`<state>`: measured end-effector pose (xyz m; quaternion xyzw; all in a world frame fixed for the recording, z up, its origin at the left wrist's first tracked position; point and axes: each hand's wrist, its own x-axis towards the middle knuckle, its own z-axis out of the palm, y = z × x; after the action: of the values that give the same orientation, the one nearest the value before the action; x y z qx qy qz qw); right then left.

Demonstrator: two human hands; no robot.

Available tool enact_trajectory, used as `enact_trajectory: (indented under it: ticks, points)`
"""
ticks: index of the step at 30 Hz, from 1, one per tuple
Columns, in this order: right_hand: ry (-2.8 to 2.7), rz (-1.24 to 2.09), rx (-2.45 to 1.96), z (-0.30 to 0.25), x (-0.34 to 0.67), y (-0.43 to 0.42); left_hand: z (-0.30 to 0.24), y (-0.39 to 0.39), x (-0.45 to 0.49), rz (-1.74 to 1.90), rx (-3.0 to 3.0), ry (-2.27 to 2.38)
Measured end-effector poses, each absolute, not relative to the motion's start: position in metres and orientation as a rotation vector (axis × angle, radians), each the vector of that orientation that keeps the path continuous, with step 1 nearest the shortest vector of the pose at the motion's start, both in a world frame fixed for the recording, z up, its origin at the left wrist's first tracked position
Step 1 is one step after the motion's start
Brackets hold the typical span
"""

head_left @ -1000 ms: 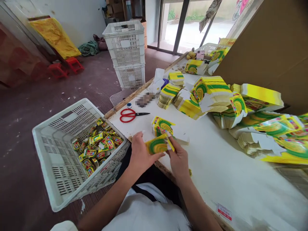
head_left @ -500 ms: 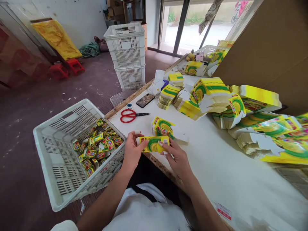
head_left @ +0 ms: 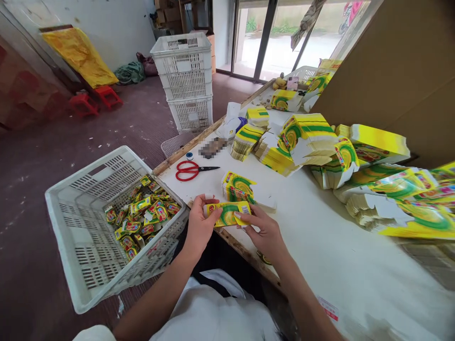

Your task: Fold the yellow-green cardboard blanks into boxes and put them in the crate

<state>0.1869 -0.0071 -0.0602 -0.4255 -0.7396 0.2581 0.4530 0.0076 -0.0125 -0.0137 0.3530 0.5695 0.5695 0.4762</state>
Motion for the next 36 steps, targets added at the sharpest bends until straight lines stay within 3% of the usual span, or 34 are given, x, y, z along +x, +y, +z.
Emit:
enact_trajectory:
  ticks: [7,23,36]
  points:
    - [-1.844,0.749,-1.020,-0.061,0.185,-0.005,-0.013,-0.011,0.006,1.385,0.819,1.398]
    - [-1.858,0.549,-1.137,-0.066,0.176,-0.013,-0.010,-0.008,0.007,1.313,0.747,1.315]
    - [-1.929,0.596,-1.058,-0.072,0.186,-0.016,-0.009,-0.007,0.008,1.348,0.707,1.291]
